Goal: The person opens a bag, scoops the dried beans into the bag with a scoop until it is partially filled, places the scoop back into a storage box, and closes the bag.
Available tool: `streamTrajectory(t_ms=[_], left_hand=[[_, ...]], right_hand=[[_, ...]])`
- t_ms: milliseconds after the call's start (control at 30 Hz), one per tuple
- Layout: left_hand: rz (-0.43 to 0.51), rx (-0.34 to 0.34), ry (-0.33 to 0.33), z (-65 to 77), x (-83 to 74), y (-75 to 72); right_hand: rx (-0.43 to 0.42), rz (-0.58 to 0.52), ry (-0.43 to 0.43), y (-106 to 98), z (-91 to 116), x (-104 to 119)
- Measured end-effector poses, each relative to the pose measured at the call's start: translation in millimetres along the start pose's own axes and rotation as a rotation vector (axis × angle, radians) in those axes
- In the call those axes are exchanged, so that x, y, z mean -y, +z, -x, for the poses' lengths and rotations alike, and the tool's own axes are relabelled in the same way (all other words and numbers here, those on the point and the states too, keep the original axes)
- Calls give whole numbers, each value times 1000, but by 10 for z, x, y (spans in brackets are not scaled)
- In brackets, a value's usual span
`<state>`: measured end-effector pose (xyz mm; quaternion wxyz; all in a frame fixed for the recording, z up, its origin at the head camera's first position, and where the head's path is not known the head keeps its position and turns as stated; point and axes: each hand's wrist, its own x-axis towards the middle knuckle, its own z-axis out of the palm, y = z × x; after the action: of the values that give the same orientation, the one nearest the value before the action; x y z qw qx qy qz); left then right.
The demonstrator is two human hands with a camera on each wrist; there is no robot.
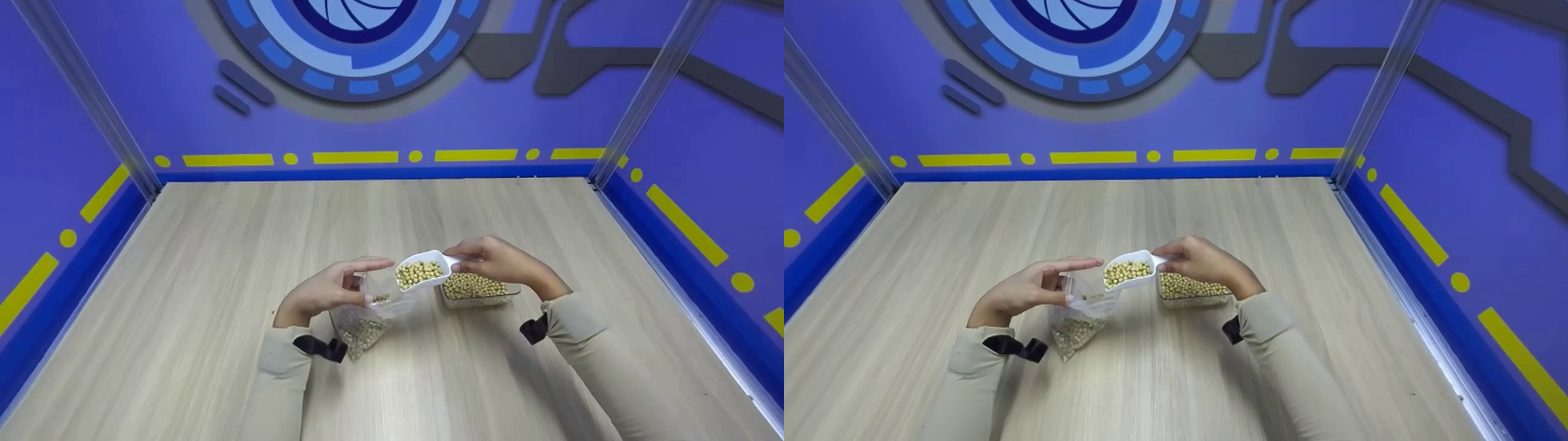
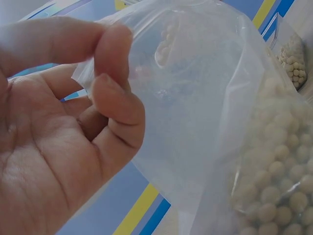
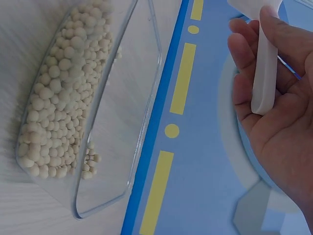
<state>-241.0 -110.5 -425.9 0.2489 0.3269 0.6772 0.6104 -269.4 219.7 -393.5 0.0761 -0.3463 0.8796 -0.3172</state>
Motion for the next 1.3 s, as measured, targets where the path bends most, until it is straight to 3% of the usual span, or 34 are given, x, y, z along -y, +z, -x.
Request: streamTrajectory(t_ms=[700,1300], left_hand=[[-10,-8,-10,1,-3,-1],[-5,-3,-13,6,2,-1]], right_hand=[[62,68,13,-88,-3,159],[85,173,-42,-162,-38,269]])
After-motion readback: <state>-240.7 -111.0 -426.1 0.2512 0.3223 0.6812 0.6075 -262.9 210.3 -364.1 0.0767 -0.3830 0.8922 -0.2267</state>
